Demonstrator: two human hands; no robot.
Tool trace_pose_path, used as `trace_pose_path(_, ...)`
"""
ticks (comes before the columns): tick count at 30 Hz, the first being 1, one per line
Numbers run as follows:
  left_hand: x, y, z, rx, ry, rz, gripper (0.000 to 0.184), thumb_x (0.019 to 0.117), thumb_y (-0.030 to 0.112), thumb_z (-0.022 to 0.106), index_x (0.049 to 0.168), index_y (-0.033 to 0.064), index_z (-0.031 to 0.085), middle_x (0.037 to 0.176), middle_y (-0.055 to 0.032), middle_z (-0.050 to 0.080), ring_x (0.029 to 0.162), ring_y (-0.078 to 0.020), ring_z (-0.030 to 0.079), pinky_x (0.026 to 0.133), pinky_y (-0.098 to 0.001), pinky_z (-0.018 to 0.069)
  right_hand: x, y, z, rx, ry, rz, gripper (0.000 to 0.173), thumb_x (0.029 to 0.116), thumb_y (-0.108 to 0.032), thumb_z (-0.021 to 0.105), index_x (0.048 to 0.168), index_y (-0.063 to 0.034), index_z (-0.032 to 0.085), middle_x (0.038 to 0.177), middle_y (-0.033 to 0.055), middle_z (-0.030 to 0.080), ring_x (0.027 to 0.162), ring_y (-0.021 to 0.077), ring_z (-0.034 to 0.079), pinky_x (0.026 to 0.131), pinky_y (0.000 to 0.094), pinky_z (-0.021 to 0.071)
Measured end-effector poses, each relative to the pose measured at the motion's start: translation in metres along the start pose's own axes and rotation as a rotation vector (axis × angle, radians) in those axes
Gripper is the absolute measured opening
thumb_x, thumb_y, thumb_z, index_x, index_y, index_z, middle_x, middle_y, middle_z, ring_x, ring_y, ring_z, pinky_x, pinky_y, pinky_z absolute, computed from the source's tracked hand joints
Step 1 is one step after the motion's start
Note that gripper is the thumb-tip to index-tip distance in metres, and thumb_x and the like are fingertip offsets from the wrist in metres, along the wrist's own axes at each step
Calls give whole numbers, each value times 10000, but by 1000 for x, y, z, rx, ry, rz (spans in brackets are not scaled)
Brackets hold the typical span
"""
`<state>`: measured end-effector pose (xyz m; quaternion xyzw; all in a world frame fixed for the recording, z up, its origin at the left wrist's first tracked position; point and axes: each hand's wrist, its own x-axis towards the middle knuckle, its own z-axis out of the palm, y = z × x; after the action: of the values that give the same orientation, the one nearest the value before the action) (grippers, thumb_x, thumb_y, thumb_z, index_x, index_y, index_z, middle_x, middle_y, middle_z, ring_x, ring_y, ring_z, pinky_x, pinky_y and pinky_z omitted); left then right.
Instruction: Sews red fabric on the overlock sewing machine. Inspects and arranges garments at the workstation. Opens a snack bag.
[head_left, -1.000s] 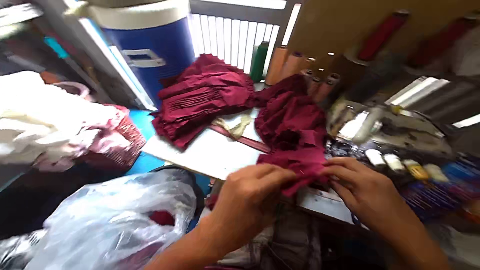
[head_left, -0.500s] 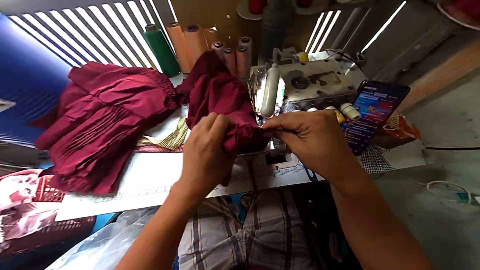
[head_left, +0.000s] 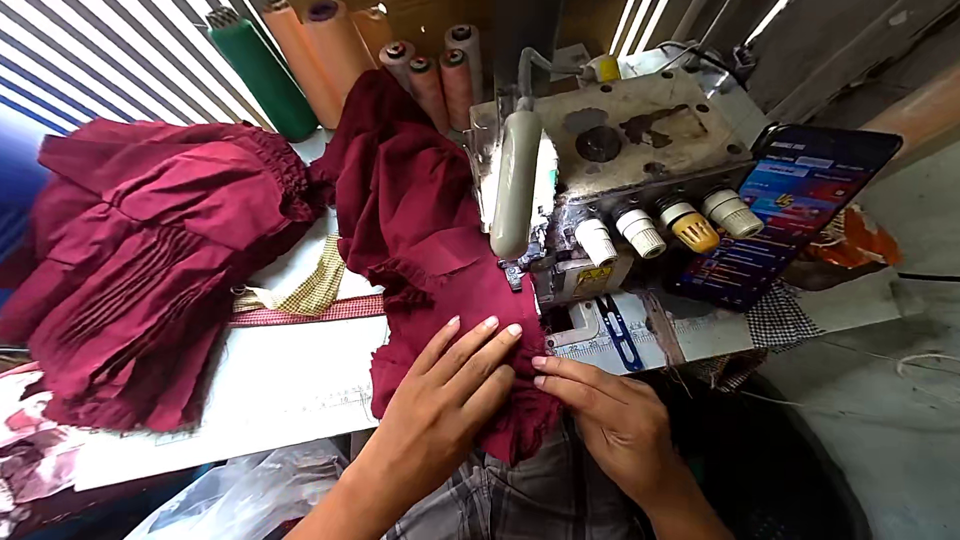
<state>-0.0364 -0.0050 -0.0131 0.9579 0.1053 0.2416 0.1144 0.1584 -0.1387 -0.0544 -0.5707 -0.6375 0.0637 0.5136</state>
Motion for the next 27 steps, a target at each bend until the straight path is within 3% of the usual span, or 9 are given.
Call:
trace_pose_path(1,2,2,-2,-15,-3,-24,297,1044,114,504,1312,115,630,1440,-76,624,1389,-251,540,1178,-508,386,1,-2,-1,1,5,5,208,1043,-59,545,1047,-80,752,1175,81,758,1127,112,710,959,230,583)
trace_pose_path(3,8,3,-8,-22,-27,-51,394,1031,141,515,1417,154,595,1436,-41,632,1383,-241,546,1167,-530,390,4,-3,-2,-1,11,6,206,1044,-57,540,1042,-78,745,1171,88,756,1122,116,711,951,227,584)
trace_pose_path(7,17,-8,-14,-39,-58,-50,362,988,156,555,1333,141,666,1401,-33,657,1364,-258,566,1152,-570,408,15,2,-1,-27,1,-17,215,1036,-35,542,1055,-78,751,1181,91,755,1133,128,709,950,234,585)
trace_pose_path(13,33,-27,-24,-67,-134,-43,427,902,204,614,1318,135,683,1396,-26,660,1369,-244,565,1145,-553,436,33,8,2,-62,13,-31,217,1028,-21,545,1069,-78,750,1196,95,751,1143,139,706,938,241,587)
trace_pose_path(20,53,-55,-33,-103,-178,0,377,873,260,639,1216,145,744,1356,-7,677,1368,-174,551,1134,-403,463,52,14,12,-162,36,-28,216,1031,-44,553,1082,-86,758,1203,88,748,1120,154,715,911,261,592)
trace_pose_path(24,52,-55,-42,-200,-168,-82,466,846,538,754,1125,166,720,1344,28,654,1374,-135,518,1140,-425,443,55,16,17,-223,64,7,217,1023,-82,563,1082,-118,769,1195,94,735,1034,155,723,817,268,603)
trace_pose_path(26,47,-49,-48,-270,-75,-126,381,904,479,733,1073,137,720,1263,20,674,1271,-118,584,1079,-376,504,58,16,16,-270,57,41,214,1028,-129,562,1087,-137,767,1194,119,697,938,163,708,727,279,594)
trace_pose_path(27,44,-45,-53,-265,-26,-155,286,938,399,708,1052,137,713,1169,36,681,1149,-79,626,987,-319,548,61,15,15,-294,47,55,207,1030,-148,565,1075,-143,767,1187,121,686,922,169,703,705,286,592)
